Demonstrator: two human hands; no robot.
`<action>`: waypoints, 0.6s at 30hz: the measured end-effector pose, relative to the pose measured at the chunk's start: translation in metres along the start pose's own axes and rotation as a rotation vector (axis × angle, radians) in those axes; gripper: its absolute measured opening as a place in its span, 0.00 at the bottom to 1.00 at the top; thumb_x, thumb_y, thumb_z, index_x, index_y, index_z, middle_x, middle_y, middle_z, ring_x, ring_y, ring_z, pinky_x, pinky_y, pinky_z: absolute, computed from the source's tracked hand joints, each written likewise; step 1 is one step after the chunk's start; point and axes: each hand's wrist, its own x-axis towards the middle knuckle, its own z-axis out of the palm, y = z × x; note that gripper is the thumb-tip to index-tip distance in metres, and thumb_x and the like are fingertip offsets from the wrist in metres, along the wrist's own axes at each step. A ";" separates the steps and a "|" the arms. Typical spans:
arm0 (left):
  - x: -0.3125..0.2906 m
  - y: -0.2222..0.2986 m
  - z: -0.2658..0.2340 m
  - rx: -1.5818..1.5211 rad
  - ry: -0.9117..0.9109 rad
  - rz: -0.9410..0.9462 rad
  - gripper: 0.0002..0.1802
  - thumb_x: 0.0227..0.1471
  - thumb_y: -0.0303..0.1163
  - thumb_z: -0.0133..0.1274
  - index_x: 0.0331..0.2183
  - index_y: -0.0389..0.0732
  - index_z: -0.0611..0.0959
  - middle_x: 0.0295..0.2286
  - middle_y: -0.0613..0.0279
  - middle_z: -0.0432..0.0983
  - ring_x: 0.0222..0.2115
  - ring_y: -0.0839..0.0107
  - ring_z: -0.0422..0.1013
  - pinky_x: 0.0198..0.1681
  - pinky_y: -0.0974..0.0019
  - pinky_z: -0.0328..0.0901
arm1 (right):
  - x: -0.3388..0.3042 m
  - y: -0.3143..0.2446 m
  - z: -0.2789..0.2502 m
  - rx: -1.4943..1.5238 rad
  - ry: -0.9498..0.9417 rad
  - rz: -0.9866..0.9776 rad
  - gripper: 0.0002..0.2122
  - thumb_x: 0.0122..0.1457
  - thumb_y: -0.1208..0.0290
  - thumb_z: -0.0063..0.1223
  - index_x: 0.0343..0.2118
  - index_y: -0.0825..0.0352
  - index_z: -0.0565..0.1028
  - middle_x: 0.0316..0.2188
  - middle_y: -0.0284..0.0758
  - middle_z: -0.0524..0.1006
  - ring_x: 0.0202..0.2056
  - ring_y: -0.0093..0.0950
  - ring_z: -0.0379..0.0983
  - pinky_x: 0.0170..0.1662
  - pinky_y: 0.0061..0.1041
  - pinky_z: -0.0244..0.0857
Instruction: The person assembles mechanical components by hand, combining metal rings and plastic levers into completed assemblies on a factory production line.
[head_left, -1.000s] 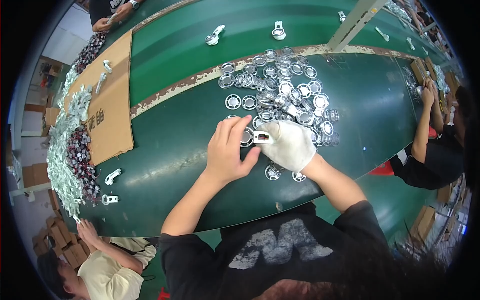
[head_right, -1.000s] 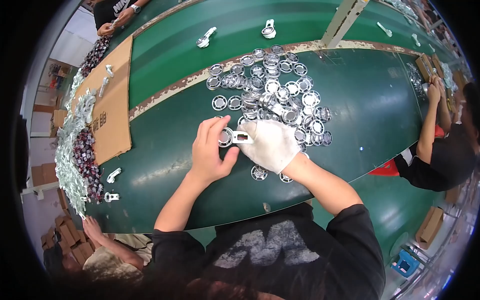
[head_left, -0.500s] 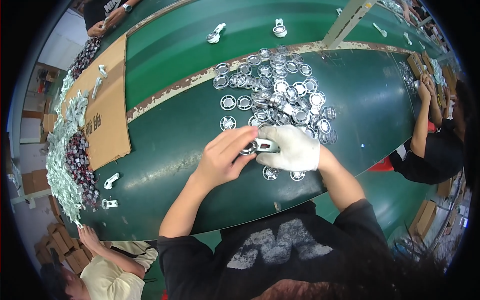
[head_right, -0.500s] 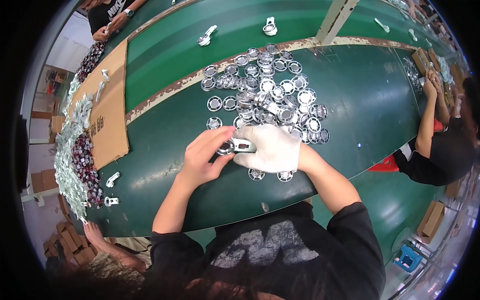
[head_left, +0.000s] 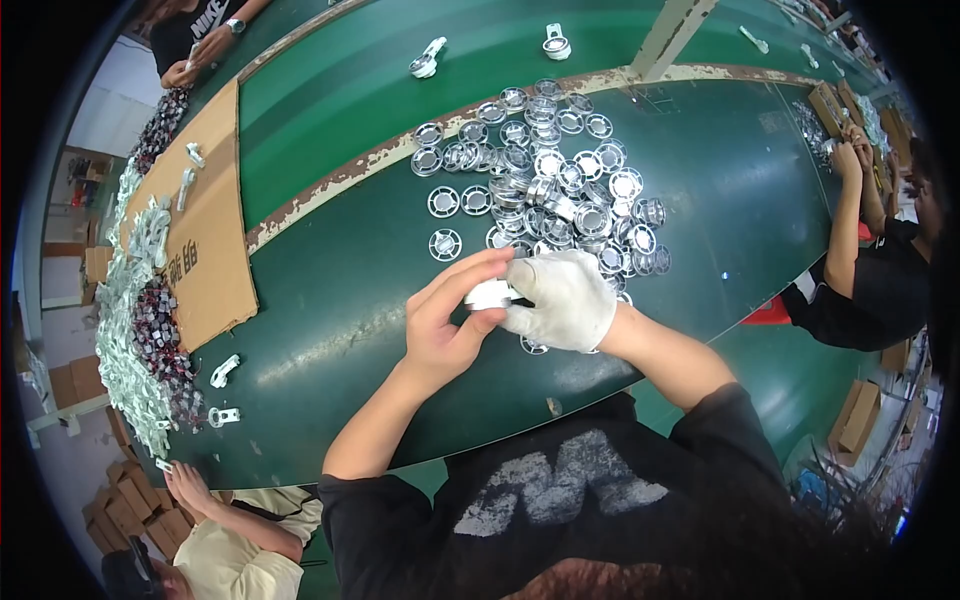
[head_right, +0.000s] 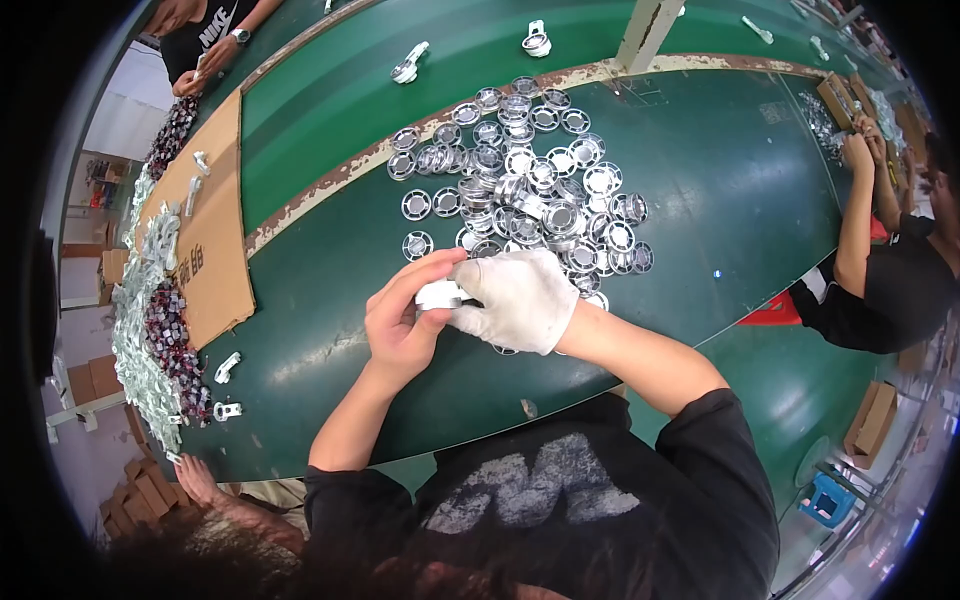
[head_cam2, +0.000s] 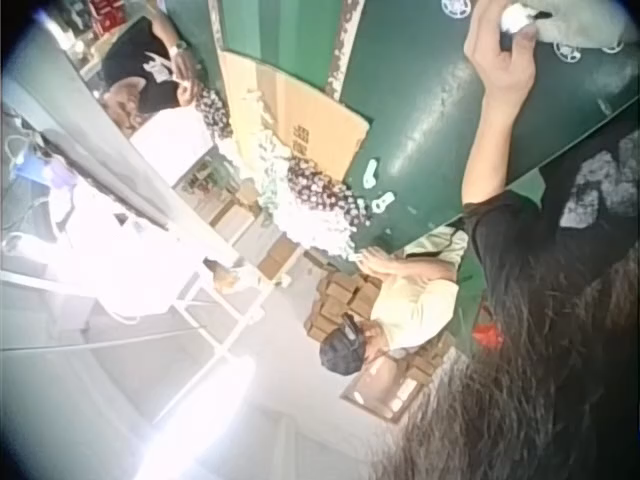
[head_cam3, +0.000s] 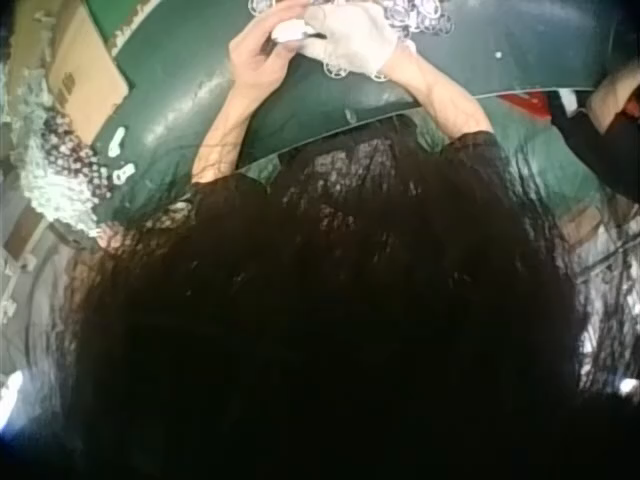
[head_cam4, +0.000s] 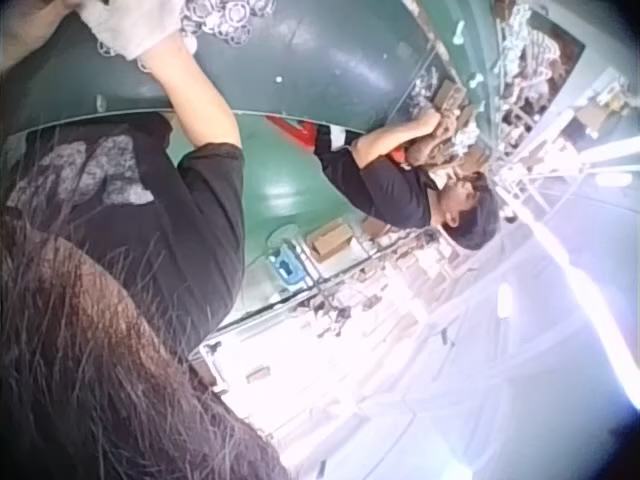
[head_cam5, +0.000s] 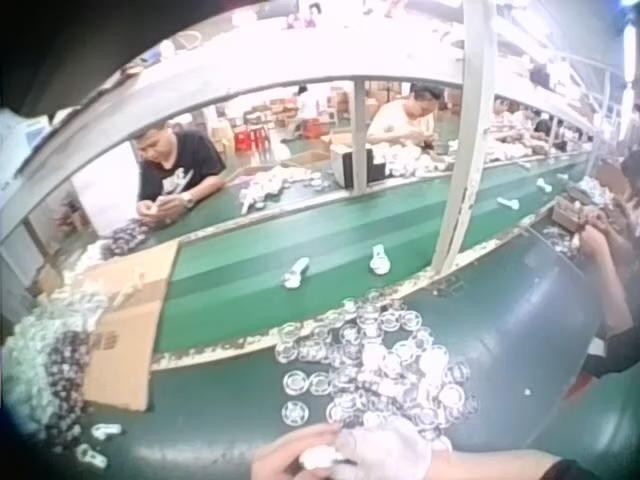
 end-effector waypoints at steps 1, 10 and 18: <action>-0.001 -0.001 0.000 -0.002 -0.003 -0.001 0.23 0.58 0.39 0.61 0.49 0.33 0.81 0.49 0.47 0.79 0.50 0.56 0.77 0.53 0.62 0.71 | -0.002 0.003 0.006 -0.007 0.067 -0.033 0.14 0.55 0.56 0.60 0.33 0.62 0.78 0.25 0.39 0.80 0.29 0.40 0.80 0.29 0.39 0.72; 0.006 0.002 -0.010 -0.220 -0.002 -0.378 0.12 0.61 0.28 0.57 0.44 0.32 0.84 0.46 0.55 0.79 0.45 0.70 0.75 0.48 0.67 0.70 | 0.005 -0.003 0.012 0.505 -0.085 0.292 0.15 0.60 0.55 0.61 0.31 0.65 0.77 0.26 0.40 0.80 0.28 0.32 0.80 0.30 0.32 0.71; 0.027 0.005 -0.029 -0.133 -0.102 -0.445 0.11 0.62 0.30 0.56 0.42 0.35 0.87 0.33 0.68 0.72 0.32 0.81 0.67 0.35 0.75 0.63 | 0.011 0.000 -0.012 0.698 -0.417 0.355 0.14 0.64 0.58 0.54 0.32 0.65 0.73 0.20 0.26 0.70 0.24 0.18 0.67 0.29 0.25 0.64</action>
